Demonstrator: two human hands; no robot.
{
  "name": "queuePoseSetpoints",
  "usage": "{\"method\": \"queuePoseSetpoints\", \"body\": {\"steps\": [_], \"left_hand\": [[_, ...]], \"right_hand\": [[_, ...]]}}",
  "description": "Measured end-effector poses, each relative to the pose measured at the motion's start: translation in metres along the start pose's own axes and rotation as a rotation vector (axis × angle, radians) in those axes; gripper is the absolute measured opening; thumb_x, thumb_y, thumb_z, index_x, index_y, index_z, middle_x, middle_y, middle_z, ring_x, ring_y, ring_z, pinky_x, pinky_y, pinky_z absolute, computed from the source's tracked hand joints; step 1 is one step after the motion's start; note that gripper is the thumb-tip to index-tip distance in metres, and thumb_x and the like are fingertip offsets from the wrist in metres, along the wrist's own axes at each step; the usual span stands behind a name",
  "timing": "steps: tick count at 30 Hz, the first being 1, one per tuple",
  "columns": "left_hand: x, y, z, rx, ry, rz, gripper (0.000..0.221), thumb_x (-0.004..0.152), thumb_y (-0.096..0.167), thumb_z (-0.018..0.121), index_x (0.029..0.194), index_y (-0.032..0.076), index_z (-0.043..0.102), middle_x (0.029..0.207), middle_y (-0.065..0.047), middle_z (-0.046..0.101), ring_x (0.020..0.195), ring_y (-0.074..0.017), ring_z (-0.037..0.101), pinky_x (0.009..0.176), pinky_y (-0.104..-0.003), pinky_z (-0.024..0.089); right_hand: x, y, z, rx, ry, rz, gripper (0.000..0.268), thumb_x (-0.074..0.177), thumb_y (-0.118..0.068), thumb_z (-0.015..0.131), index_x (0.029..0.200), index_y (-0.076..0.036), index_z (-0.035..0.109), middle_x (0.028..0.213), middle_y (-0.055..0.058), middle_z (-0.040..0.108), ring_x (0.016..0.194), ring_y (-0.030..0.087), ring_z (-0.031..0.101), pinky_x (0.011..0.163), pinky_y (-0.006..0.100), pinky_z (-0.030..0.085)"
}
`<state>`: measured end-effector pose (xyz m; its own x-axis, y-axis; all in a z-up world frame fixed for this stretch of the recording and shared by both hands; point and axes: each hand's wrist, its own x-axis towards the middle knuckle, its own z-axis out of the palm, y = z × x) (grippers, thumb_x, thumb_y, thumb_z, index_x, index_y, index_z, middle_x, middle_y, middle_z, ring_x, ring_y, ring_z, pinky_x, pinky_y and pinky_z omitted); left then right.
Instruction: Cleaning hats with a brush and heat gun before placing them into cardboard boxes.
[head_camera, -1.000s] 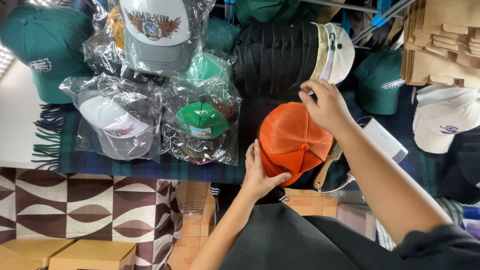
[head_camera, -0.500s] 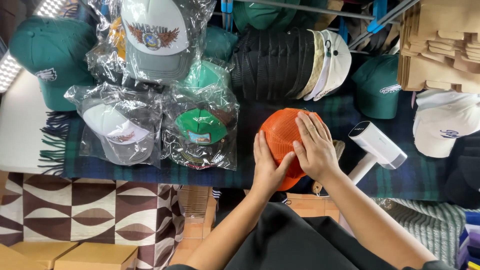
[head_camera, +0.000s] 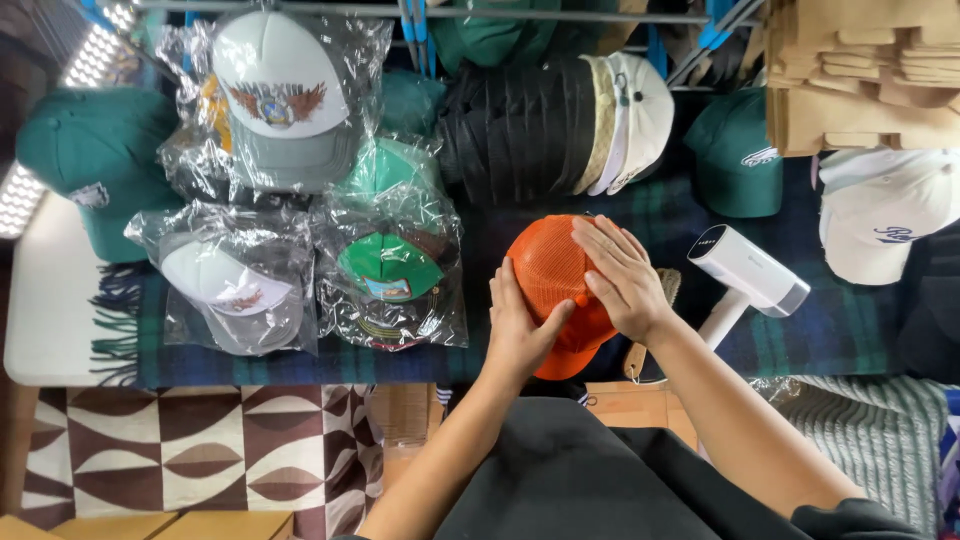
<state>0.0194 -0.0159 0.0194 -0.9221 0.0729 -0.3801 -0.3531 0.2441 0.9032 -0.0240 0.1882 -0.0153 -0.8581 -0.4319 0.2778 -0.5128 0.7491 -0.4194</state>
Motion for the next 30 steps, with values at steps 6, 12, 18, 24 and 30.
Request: {"method": "queuePoseSetpoints", "body": {"steps": [6, 12, 18, 24, 30], "left_hand": [[0.000, 0.038, -0.011, 0.148, -0.027, -0.004, 0.113, 0.087, 0.035, 0.076, 0.166, 0.019, -0.004, 0.165, -0.035, 0.001, 0.151, -0.0572, 0.000, 0.116, -0.074, 0.010], [0.020, 0.021, 0.000, 0.295, -0.033, 0.155, 0.043, 0.095, 0.039, 0.070, 0.137, 0.042, 0.063, 0.169, -0.014, 0.019, 0.154, -0.0478, 0.015, 0.121, -0.059, 0.028], [0.029, 0.036, -0.005, 0.436, -0.116, 0.082, 0.054, 0.098, 0.046, 0.062, 0.149, 0.051, 0.046, 0.168, -0.013, 0.018, 0.156, -0.0381, 0.018, 0.122, -0.052, 0.032], [0.043, 0.036, -0.010, 0.555, -0.169, 0.050, 0.064, 0.094, 0.056, 0.060, 0.153, 0.056, 0.034, 0.166, -0.011, 0.024, 0.152, -0.0382, 0.029, 0.115, -0.054, 0.043], [0.065, 0.045, -0.025, 0.714, -0.396, -0.039, 0.079, 0.092, 0.063, 0.062, 0.156, 0.060, 0.015, 0.169, -0.012, 0.014, 0.147, -0.0462, 0.036, 0.114, -0.058, 0.042]], "right_hand": [[-0.012, -0.012, 0.001, 0.081, 0.186, 0.062, 0.055, 0.102, -0.026, 0.060, 0.152, -0.005, 0.052, 0.166, 0.012, 0.038, 0.154, 0.033, 0.030, 0.123, 0.043, 0.023], [-0.023, 0.003, -0.002, 0.130, 0.139, 0.087, 0.058, 0.096, -0.024, 0.072, 0.148, -0.006, 0.056, 0.157, 0.013, 0.049, 0.149, 0.037, 0.038, 0.120, 0.047, 0.035], [-0.015, 0.014, -0.007, 0.112, -0.060, 0.108, 0.057, 0.104, -0.025, 0.056, 0.155, -0.002, 0.044, 0.163, 0.015, 0.040, 0.153, 0.033, 0.031, 0.126, 0.042, 0.025], [-0.013, 0.013, -0.001, 0.203, 0.008, 0.137, 0.055, 0.108, -0.023, 0.050, 0.156, 0.000, 0.040, 0.163, 0.018, 0.039, 0.152, 0.036, 0.030, 0.126, 0.045, 0.022], [0.000, 0.025, -0.026, 0.149, -0.210, 0.094, 0.089, 0.093, -0.051, 0.067, 0.158, -0.001, 0.033, 0.166, 0.017, 0.032, 0.152, 0.034, 0.031, 0.127, 0.045, 0.022]]}}
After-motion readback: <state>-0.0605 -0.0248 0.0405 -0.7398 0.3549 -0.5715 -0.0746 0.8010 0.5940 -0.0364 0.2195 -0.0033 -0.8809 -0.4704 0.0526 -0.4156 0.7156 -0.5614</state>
